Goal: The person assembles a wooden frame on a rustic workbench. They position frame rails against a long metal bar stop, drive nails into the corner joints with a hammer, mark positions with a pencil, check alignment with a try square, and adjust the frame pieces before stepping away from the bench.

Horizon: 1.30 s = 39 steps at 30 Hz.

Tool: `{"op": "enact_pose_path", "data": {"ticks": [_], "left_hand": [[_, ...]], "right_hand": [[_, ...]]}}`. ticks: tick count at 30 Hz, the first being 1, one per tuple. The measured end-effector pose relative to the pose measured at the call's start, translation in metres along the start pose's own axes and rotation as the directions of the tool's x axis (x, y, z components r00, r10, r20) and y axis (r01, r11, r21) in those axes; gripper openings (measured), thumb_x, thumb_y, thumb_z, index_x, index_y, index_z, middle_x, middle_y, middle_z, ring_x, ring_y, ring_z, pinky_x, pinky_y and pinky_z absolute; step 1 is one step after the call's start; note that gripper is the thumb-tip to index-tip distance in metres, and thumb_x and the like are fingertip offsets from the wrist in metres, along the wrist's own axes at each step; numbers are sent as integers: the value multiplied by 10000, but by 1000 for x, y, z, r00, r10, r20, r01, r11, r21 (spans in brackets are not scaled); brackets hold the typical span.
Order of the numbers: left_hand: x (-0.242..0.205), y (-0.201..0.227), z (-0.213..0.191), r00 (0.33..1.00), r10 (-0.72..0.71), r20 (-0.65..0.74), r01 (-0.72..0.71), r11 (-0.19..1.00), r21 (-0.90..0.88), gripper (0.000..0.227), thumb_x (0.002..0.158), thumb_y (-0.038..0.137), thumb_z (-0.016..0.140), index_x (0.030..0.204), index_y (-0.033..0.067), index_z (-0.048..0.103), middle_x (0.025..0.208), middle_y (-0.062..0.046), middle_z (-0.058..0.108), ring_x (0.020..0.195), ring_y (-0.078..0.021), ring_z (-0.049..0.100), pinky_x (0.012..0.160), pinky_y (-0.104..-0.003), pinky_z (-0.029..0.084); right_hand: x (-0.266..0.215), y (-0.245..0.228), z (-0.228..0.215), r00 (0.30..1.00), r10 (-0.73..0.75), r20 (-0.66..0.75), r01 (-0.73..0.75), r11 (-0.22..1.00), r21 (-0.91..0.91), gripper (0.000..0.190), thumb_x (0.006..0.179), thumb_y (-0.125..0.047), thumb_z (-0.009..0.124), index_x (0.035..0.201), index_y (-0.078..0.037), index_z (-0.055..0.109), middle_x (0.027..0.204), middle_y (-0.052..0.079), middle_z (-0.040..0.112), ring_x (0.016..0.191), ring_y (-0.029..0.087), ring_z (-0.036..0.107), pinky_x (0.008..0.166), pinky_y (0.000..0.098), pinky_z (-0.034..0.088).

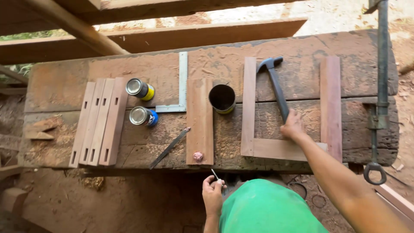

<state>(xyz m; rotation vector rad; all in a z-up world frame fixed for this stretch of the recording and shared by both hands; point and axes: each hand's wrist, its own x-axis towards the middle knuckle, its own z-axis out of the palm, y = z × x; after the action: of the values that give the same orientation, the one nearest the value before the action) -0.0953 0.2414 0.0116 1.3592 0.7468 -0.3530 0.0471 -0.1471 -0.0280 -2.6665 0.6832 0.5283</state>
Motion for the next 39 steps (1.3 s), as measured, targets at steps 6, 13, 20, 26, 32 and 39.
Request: {"op": "enact_pose_path", "data": {"ticks": [6, 13, 20, 26, 32, 39], "left_hand": [[-4, 40, 28, 988, 78, 129, -89, 993, 80, 529, 893, 53, 626, 1403, -45, 524, 857, -127, 727, 760, -166, 652, 730, -252, 518], [28, 77, 72, 940, 164, 298, -237, 944, 229, 213, 920, 112, 630, 1092, -3, 681, 975, -87, 754, 852, -151, 690, 802, -264, 549], [45, 86, 97, 862, 98, 497, -260, 928, 268, 653, 904, 14, 572, 1522, 14, 359, 892, -128, 677, 720, -185, 693, 660, -253, 525], [69, 60, 107, 812, 82, 577, -213, 963, 163, 582, 904, -38, 561, 1451, -3, 364, 1019, -153, 644, 728, -199, 645, 682, -285, 566], [61, 70, 112, 789, 97, 606, -335, 896, 292, 624, 945, 42, 557, 1545, 31, 383, 851, -56, 613, 693, -108, 518, 622, -225, 449], [66, 47, 102, 809, 160, 565, -364, 892, 269, 238, 897, 52, 668, 1107, -2, 766, 896, -36, 755, 721, -101, 629, 683, -219, 528]], "right_hand": [[7, -24, -77, 887, 237, 396, -437, 706, 557, 529, 915, 57, 595, 1417, 90, 431, 889, 166, 565, 524, 139, 405, 421, 259, 380], [-143, 14, -71, 962, 74, 262, -252, 609, 752, 413, 899, -169, 701, 1211, 66, 569, 688, 66, 493, 481, 151, 418, 359, 274, 366], [-287, 38, 45, 944, 224, 241, -328, 572, 752, 179, 928, -130, 706, 840, 14, 647, 545, 86, 547, 405, 201, 471, 326, 347, 418], [-326, 40, 98, 855, 374, 359, -517, 658, 547, 387, 840, -370, 797, 1048, -44, 776, 672, 103, 689, 575, 221, 626, 531, 354, 450], [-332, 54, 138, 916, 304, 260, -399, 750, 528, 567, 803, -544, 678, 1150, -96, 691, 601, 45, 704, 401, 164, 662, 293, 295, 503], [-331, 22, 84, 897, 347, 274, -442, 695, 567, 468, 833, -364, 756, 1171, -45, 706, 779, 155, 833, 552, 229, 782, 451, 340, 623]]}}
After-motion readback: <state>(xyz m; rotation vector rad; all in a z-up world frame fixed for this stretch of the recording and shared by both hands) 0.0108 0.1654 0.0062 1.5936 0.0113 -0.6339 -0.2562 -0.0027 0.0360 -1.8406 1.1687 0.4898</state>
